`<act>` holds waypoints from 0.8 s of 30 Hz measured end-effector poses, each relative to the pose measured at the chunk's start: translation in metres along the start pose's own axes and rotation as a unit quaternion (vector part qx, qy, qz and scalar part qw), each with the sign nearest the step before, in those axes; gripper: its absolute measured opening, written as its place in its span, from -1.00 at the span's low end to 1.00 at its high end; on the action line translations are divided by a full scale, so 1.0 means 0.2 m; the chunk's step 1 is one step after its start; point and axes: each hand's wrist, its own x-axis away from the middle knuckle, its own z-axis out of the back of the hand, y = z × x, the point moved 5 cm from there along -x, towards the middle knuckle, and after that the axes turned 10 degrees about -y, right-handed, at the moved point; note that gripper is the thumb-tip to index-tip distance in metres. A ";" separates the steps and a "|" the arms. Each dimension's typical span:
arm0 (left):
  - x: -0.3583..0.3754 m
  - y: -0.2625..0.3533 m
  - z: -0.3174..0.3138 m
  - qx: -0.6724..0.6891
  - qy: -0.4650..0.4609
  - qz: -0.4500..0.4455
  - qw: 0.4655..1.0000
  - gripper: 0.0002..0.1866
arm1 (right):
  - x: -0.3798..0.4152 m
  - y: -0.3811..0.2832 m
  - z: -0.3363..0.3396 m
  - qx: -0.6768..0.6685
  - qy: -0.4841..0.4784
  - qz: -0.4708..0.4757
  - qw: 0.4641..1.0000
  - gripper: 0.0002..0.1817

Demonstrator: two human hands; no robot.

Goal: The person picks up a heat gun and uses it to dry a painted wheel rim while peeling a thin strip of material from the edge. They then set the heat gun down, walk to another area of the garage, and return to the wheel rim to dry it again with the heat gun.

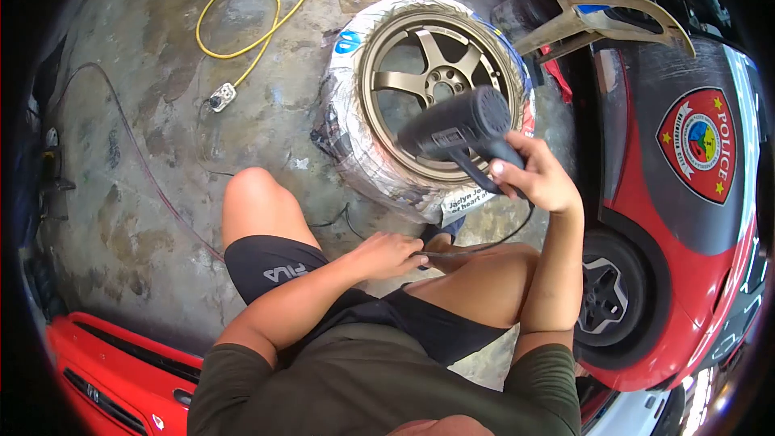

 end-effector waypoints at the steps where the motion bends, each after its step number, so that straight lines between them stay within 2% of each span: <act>1: 0.00 -0.01 0.00 -0.001 0.013 -0.001 1.000 -0.62 | -0.07 -0.02 -0.01 -0.001 0.020 0.024 0.999 -0.62; 3: 0.00 -0.03 0.01 -0.005 0.040 -0.002 0.999 -0.61 | -0.18 -0.07 -0.01 0.012 0.069 0.063 0.996 -0.59; 6: 0.02 -0.04 0.06 -0.007 0.058 0.021 0.998 -0.60 | -0.27 -0.19 -0.02 0.024 0.095 0.104 0.990 -0.64; 10: 0.04 -0.07 0.09 -0.008 0.058 0.038 0.998 -0.59 | -0.27 -0.17 -0.05 0.012 0.050 0.098 0.994 -0.63; 11: 0.04 -0.07 0.09 -0.007 0.051 0.041 0.998 -0.59 | -0.27 -0.17 -0.06 0.005 0.056 0.092 0.994 -0.55; 15: 0.05 -0.06 0.07 0.008 0.053 0.031 0.998 -0.59 | -0.35 -0.15 0.01 0.050 0.197 0.111 0.973 -0.44; 16: 0.05 -0.05 0.07 0.007 0.052 0.037 0.998 -0.59 | -0.34 -0.20 0.02 0.048 0.203 0.128 0.970 -0.45; 18: 0.04 -0.03 0.08 0.004 0.050 0.047 0.998 -0.58 | -0.35 -0.20 0.04 0.030 0.212 0.138 0.967 -0.68; 21: 0.03 -0.05 0.08 -0.009 0.050 0.039 0.998 -0.59 | -0.38 -0.17 0.00 0.011 0.184 0.120 0.975 -0.70; 22: 0.03 -0.06 0.08 -0.008 0.053 0.037 0.998 -0.59 | -0.40 -0.16 0.00 0.010 0.178 0.107 0.978 -0.37; 24: 0.02 -0.08 0.07 -0.007 0.057 0.033 0.998 -0.59 | -0.47 -0.16 0.01 0.008 0.186 0.136 0.973 -0.31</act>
